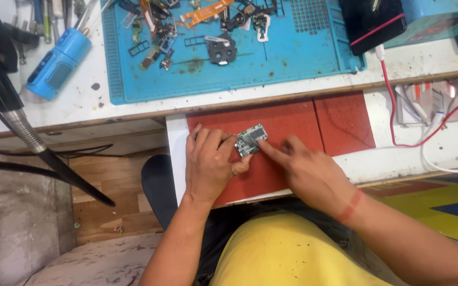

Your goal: The person uses a purple pen-like tool to repeatedly rub and clean the surface of a small circuit board placed on a red mat. The person holds the board steady with one hand while scrubbing specific areas with the tool in the other hand.

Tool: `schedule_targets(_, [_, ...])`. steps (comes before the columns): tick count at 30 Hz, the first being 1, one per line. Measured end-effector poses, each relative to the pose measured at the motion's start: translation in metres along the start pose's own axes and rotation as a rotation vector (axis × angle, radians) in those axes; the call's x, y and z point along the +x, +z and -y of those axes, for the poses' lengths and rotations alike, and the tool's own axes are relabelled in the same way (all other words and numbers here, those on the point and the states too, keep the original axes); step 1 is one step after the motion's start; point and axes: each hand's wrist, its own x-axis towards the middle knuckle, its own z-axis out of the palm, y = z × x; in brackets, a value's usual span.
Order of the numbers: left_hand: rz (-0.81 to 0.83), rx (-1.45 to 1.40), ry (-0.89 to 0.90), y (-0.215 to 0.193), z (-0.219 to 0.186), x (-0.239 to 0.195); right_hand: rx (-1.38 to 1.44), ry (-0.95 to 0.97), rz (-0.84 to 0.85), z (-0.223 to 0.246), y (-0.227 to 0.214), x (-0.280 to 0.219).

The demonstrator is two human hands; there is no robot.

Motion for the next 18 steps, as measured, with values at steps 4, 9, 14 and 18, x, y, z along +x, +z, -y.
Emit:
schedule_targets(4, [-0.026,0.003,0.007,0.001,0.004,-0.002,-0.006,-0.044,-0.104,-0.004,0.001,-0.003])
schedule_targets(9, [-0.025,-0.007,0.011,0.003,0.002,-0.002,0.016,-0.059,-0.117,-0.007,0.01,0.001])
schedule_targets(14, [-0.012,-0.032,-0.086,-0.001,0.0,-0.001,0.021,-0.106,-0.21,-0.02,0.009,-0.005])
schedule_targets(18, [0.087,0.011,-0.166,-0.005,-0.006,0.006,0.051,-0.07,-0.167,-0.008,0.016,-0.008])
